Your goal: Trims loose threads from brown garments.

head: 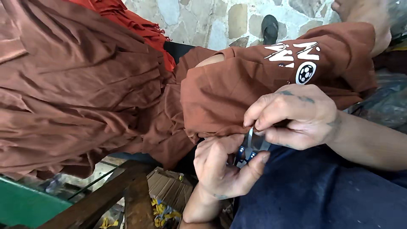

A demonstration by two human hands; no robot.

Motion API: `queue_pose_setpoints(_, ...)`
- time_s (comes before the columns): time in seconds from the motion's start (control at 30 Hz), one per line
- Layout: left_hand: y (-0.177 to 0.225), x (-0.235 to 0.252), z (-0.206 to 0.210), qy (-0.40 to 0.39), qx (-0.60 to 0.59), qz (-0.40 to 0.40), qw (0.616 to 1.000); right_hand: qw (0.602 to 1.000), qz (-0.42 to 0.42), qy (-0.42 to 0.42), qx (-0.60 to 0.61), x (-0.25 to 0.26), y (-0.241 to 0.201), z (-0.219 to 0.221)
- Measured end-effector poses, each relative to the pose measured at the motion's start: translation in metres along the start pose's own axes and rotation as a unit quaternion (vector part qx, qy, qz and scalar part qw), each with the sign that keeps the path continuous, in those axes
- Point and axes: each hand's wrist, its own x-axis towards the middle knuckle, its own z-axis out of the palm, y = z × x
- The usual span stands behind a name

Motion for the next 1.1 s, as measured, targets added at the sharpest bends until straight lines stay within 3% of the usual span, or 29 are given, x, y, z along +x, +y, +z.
queue_pose_setpoints(0.1, -0.001, 0.001, -0.007, -0.014, 0.034, 0.01, 0.999, 0.998, 0.043, -0.033, -0.045, 0.005, -0.002, -0.004)
queue_pose_setpoints(0.3, -0.004, 0.008, -0.019, -0.062, 0.018, 0.016, 0.998, 0.996, 0.059, -0.056, 0.022, 0.004, 0.005, -0.003)
queue_pose_setpoints(0.4, -0.007, 0.01, -0.024, -0.094, 0.037, 0.018, 0.995, 0.995, 0.033, -0.078, -0.049, 0.003, 0.006, -0.003)
queue_pose_setpoints(0.53, -0.01, 0.014, -0.031, -0.137, 0.15, 0.056, 0.978, 0.975, 0.019, -0.148, -0.162, 0.005, 0.005, -0.009)
queue_pose_setpoints(0.73, -0.012, 0.016, -0.035, -0.165, 0.248, 0.128, 0.946, 0.945, 0.039, -0.232, -0.229, 0.009, 0.008, -0.013)
queue_pose_setpoints(0.9, 0.003, 0.017, -0.043, -0.083, 0.174, 0.117, 0.974, 0.92, 0.07, -0.275, -0.269, 0.005, 0.014, -0.004)
queue_pose_setpoints(1.0, 0.005, 0.023, -0.046, -0.032, 0.038, 0.028, 0.998, 0.956, 0.046, -0.201, -0.211, -0.002, 0.018, 0.001)
queue_pose_setpoints(1.1, 0.002, 0.029, -0.04, -0.022, -0.096, -0.054, 0.994, 0.982, 0.024, -0.111, -0.15, -0.001, 0.007, -0.001)
